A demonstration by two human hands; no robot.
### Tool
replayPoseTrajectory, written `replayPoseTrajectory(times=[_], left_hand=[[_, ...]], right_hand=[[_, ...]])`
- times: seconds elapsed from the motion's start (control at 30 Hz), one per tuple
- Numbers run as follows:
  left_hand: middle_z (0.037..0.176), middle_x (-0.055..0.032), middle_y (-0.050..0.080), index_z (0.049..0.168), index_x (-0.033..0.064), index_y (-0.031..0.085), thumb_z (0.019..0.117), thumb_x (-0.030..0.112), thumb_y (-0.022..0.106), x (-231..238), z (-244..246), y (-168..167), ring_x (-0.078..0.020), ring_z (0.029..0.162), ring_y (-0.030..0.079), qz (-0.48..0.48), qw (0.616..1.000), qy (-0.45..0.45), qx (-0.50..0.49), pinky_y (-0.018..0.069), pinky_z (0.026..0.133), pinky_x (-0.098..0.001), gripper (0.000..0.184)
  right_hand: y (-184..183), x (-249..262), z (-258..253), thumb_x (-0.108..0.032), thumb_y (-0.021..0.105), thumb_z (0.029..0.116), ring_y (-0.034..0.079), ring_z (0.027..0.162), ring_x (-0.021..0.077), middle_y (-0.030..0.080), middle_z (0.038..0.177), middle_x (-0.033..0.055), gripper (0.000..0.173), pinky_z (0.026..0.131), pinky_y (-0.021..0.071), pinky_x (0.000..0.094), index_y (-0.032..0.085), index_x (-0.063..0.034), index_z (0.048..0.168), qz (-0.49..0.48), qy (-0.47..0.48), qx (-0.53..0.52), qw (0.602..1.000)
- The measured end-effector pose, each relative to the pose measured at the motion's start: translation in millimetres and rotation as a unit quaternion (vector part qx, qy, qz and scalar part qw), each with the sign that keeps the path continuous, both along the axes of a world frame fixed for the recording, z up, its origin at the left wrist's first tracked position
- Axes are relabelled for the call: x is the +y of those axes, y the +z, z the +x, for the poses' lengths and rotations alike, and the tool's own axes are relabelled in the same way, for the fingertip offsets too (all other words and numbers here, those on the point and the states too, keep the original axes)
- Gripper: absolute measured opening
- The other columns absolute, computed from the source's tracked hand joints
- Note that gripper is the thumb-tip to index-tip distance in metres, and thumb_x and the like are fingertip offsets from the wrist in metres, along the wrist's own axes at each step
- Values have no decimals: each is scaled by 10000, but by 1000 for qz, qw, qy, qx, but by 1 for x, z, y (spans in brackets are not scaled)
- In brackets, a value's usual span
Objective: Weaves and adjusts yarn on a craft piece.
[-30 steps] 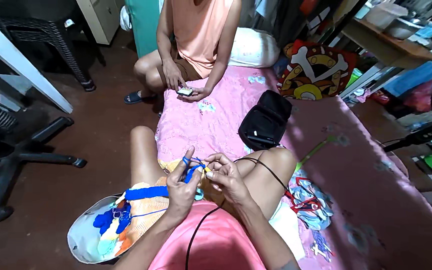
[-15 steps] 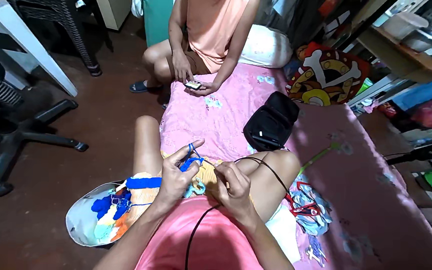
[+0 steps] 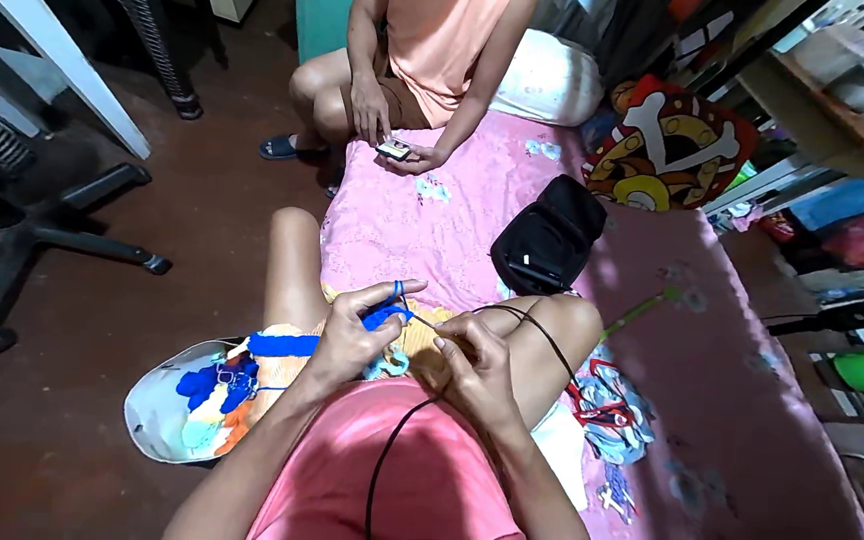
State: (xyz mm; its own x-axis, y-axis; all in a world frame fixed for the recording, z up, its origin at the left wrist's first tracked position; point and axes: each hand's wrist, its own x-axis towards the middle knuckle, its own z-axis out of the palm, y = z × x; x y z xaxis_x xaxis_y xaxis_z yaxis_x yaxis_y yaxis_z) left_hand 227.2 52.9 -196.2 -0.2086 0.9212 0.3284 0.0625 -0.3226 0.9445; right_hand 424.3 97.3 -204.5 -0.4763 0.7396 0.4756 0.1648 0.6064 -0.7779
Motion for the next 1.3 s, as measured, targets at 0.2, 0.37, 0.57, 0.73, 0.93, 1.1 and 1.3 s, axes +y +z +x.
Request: replayPoseTrajectory(times=[0.2,0.37,0.57,0.73,0.93,1.1,1.3], left_hand=[[730,14,686,1163,47,736,795,-42,599,3,-4,6,-49,634,648,-108,963,-69,-238,572,632,-199,403],[707,-1,672,1192,36,714,799,-49,569,4,-2,3,-35,604,628,-130,928,-113,-332,537,591,-162,427],[758,32,688,1235,44,695,822,-29,576,3,5,-4,-27,645,643,-96,952,-84,-277,554,627,-168,436],[906,84,717,1253,63,698,854,11,604,-2,10,-10,2,754,656,-5,996,-8,-86,568,702,-182,413],[718,10,658,1241,71,692,820,-21,560,2,6,-3,-35,606,620,-135,919,-116,-353,539,594,-166,450],[694,5,629,1267,91,678,819,-20,543,2,8,-5,-35,584,607,-162,874,-165,-428,530,576,-162,480],[731,1,662,1293,107,663,837,-12,558,-1,17,-6,-41,604,620,-138,861,-191,-451,537,593,-170,482]], right_hand=[[-7,2,-3,-33,610,910,659,757,130,696,860,102,128,675,558,223,735,-11,924,217,-56,-41,974],[-13,8,0,-28,613,915,648,766,96,677,864,98,103,670,549,187,712,-3,929,175,-13,16,984],[-11,5,3,20,651,891,655,841,29,696,925,68,93,738,557,153,702,41,965,-20,38,76,996],[3,0,9,23,640,900,654,849,31,699,940,60,123,770,562,177,698,48,1005,-104,44,37,993],[-4,6,8,-41,613,908,642,752,104,681,848,96,118,654,539,198,728,-13,903,180,-20,-21,983],[-10,11,10,-37,629,906,646,791,94,674,864,88,88,683,545,186,716,-24,901,170,1,33,985],[-11,4,7,10,703,876,661,924,34,699,963,2,128,819,570,189,721,-49,988,-109,85,183,973]])
